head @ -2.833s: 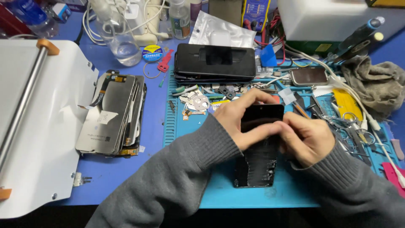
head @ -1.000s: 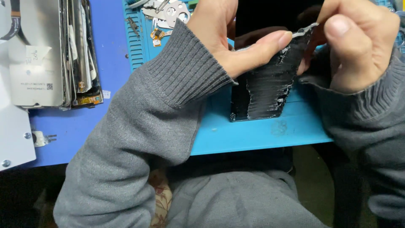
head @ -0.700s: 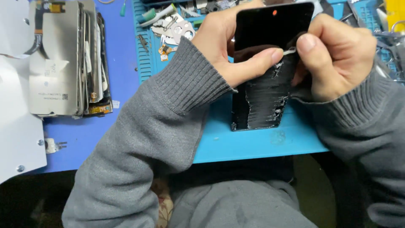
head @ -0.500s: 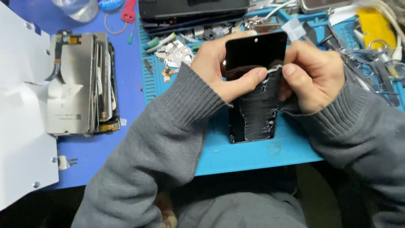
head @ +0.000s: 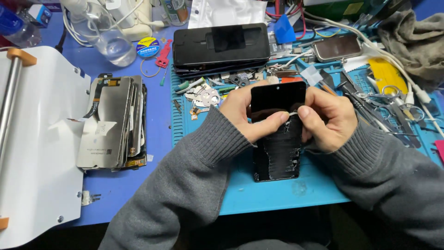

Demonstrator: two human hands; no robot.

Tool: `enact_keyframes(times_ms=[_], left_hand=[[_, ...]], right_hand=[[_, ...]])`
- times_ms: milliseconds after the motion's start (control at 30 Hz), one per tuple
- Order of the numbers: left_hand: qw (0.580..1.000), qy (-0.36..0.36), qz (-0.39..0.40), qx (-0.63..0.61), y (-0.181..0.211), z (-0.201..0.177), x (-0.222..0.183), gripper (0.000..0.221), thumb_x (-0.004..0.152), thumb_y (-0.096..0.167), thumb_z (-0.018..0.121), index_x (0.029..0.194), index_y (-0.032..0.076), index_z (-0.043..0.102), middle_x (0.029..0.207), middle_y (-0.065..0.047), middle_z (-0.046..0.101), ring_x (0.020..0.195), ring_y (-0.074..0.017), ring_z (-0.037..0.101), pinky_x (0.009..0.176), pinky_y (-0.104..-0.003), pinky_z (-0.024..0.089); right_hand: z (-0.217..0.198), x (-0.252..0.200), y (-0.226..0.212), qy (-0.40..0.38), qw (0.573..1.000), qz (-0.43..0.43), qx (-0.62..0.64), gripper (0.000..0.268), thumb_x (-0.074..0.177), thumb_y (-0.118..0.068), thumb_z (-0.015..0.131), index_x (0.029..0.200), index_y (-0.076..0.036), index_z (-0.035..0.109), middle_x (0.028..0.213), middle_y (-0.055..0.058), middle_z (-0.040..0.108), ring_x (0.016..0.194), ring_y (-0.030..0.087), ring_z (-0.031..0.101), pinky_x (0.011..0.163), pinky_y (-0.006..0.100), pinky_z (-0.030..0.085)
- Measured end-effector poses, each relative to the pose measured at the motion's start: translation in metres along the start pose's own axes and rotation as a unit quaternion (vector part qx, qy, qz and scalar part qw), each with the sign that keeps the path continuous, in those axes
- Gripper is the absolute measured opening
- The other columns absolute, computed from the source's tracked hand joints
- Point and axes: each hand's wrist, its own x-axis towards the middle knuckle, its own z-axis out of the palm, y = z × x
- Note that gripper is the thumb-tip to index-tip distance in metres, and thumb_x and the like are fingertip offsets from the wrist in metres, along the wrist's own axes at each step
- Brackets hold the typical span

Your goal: Peeling off the adhesive backing from a smartphone screen component

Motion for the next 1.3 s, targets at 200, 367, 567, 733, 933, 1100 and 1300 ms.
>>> enact_keyframes(times_ms=[200, 367, 567, 733, 933, 1100, 1300], left_hand=[[0.999, 0.017, -0.016, -0.029, -0.006, 0.003, -0.001, 0.046, 0.088, 0.020, 0.073, 0.131, 0.007, 0.062, 0.099, 0.007, 0.062, 0.092, -0.0051, 0.058, 0.087, -0.022, 0.052], [1.000, 0.010, 0.011, 0.007, 0.001, 0.002, -0.002, 0.047, 0.092, 0.020, 0.070, 0.139, 0.015, 0.063, 0.110, 0.007, 0.067, 0.101, -0.0043, 0.062, 0.097, -0.021, 0.053], [0.998, -0.011, -0.002, -0.058, 0.002, 0.002, -0.002, 0.050, 0.093, 0.016, 0.067, 0.142, 0.011, 0.058, 0.115, 0.004, 0.070, 0.105, -0.0060, 0.065, 0.102, -0.025, 0.059], [1.000, 0.002, -0.008, -0.021, -0.001, 0.002, -0.001, 0.045, 0.091, 0.018, 0.069, 0.134, 0.010, 0.062, 0.094, 0.007, 0.061, 0.086, -0.0042, 0.059, 0.085, -0.021, 0.058], [0.999, 0.014, 0.015, 0.046, -0.006, 0.003, -0.001, 0.040, 0.091, 0.025, 0.069, 0.128, 0.012, 0.064, 0.092, 0.008, 0.058, 0.080, -0.0059, 0.053, 0.074, -0.022, 0.051], [0.999, 0.011, -0.021, 0.023, 0.002, 0.001, -0.001, 0.044, 0.088, 0.024, 0.070, 0.130, 0.013, 0.063, 0.086, 0.006, 0.059, 0.079, -0.0047, 0.059, 0.079, -0.021, 0.059], [0.999, 0.000, -0.041, -0.022, 0.002, 0.000, -0.001, 0.026, 0.090, 0.021, 0.072, 0.114, 0.012, 0.070, 0.084, 0.008, 0.061, 0.077, -0.0038, 0.056, 0.069, -0.021, 0.052]], right_hand=[[-0.005, 0.000, 0.006, -0.020, 0.999, -0.004, 0.032, 0.032, 0.103, -0.031, 0.046, 0.082, -0.007, 0.049, 0.054, 0.004, 0.059, 0.045, 0.010, 0.055, 0.047, 0.021, 0.041], [0.000, 0.002, -0.009, 0.012, 1.000, 0.004, -0.008, 0.039, 0.108, -0.022, 0.042, 0.073, -0.006, 0.048, 0.051, 0.003, 0.058, 0.044, 0.010, 0.052, 0.050, 0.019, 0.040], [0.005, -0.002, 0.000, -0.003, 0.998, 0.024, 0.065, 0.023, 0.104, -0.024, 0.051, 0.087, -0.010, 0.046, 0.054, 0.000, 0.053, 0.041, 0.006, 0.052, 0.042, 0.017, 0.041], [0.000, -0.003, 0.007, -0.022, 0.995, 0.026, 0.090, 0.022, 0.102, -0.028, 0.052, 0.096, -0.007, 0.052, 0.067, 0.000, 0.054, 0.045, 0.006, 0.053, 0.042, 0.017, 0.044], [0.000, -0.005, 0.000, -0.013, 0.993, 0.054, 0.103, 0.039, 0.103, -0.037, 0.044, 0.096, -0.001, 0.058, 0.069, 0.005, 0.056, 0.048, 0.011, 0.054, 0.045, 0.020, 0.044], [0.003, -0.004, -0.003, 0.000, 0.997, 0.072, 0.021, 0.027, 0.106, -0.028, 0.049, 0.088, -0.009, 0.054, 0.057, 0.002, 0.054, 0.044, 0.008, 0.048, 0.042, 0.021, 0.039], [-0.001, -0.005, 0.012, -0.027, 0.998, 0.028, 0.049, 0.048, 0.101, -0.033, 0.045, 0.134, 0.001, 0.055, 0.072, 0.000, 0.054, 0.047, 0.007, 0.050, 0.043, 0.019, 0.043]])
